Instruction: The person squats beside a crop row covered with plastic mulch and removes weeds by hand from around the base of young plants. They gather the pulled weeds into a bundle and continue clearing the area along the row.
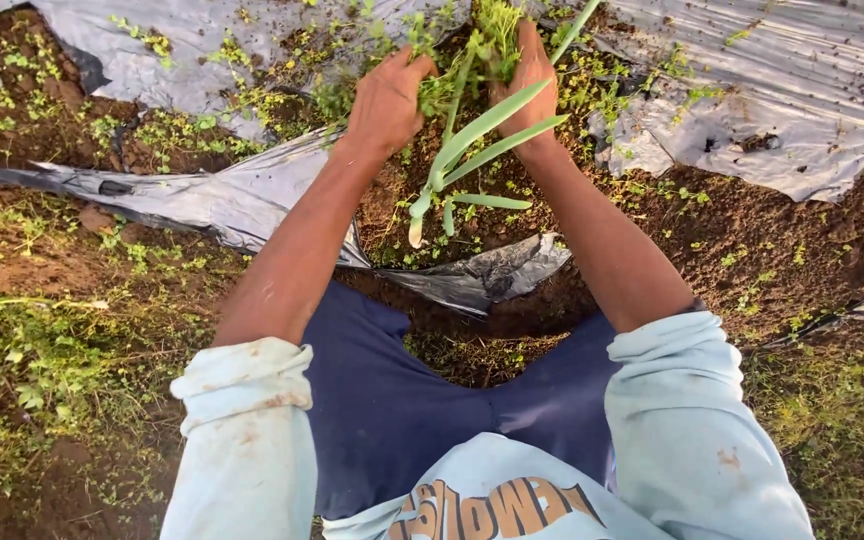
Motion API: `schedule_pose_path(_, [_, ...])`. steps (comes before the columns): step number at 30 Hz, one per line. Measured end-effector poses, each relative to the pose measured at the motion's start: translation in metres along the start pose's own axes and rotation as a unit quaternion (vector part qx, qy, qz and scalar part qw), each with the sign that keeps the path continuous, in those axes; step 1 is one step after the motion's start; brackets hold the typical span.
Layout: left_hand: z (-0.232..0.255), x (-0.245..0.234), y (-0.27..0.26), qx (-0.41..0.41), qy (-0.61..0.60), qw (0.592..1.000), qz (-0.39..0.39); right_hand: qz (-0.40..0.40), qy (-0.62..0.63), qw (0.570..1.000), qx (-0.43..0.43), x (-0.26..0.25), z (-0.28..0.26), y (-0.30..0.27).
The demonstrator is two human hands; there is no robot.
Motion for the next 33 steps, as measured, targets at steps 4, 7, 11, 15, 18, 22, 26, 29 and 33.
schedule_pose_path(4, [-0.026,0.002,0.006,-0.118,-0.227,0.963,0.085,0.009,-0.061,0.997,-0.039,0.019,-0.001,-0.005])
schedule_pose_path(7, [-0.049,-0.049,-0.005,-0.223,-0.354,0.893,0.168,0.028,-0.04,0.999,-0.021,0.042,0.045,-0.011])
schedule_pose_path(11, [-0.116,-0.09,-0.051,-0.262,-0.215,0.925,0.173,0.065,0.066,0.988,-0.125,0.05,0.043,-0.011])
schedule_pose_path(15, [-0.151,-0.086,-0.073,-0.216,-0.041,0.963,0.153,0.081,0.072,0.979,-0.171,0.017,-0.083,-0.003])
schedule_pose_path(18, [-0.124,-0.068,-0.068,-0.148,-0.023,0.982,0.112,-0.156,0.154,0.972,0.087,0.033,-0.086,0.0])
schedule_pose_path(22, [-0.115,-0.057,-0.054,-0.108,0.069,0.985,0.118,-0.07,-0.041,0.982,-0.169,0.054,-0.067,0.001])
schedule_pose_path(26, [-0.14,-0.082,-0.058,-0.186,-0.112,0.957,0.192,-0.043,-0.063,0.987,-0.143,0.054,-0.07,-0.004])
schedule_pose_path(29, [-0.218,-0.089,-0.086,-0.286,-0.016,0.934,0.215,-0.028,-0.059,0.985,-0.158,0.062,-0.062,-0.004])
schedule_pose_path(33, [-0.167,-0.129,-0.12,-0.212,-0.035,0.97,0.113,-0.051,-0.052,0.988,-0.134,0.056,-0.07,-0.003])
Point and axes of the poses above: each hand's wrist, its own y-axis towards the middle knuckle, its own x-axis out of the palm, z = x × y, the point moved 3 cm from there along y, towards the middle knuckle, and after that the axes turned 9 degrees about x, right-handed, at the moved point
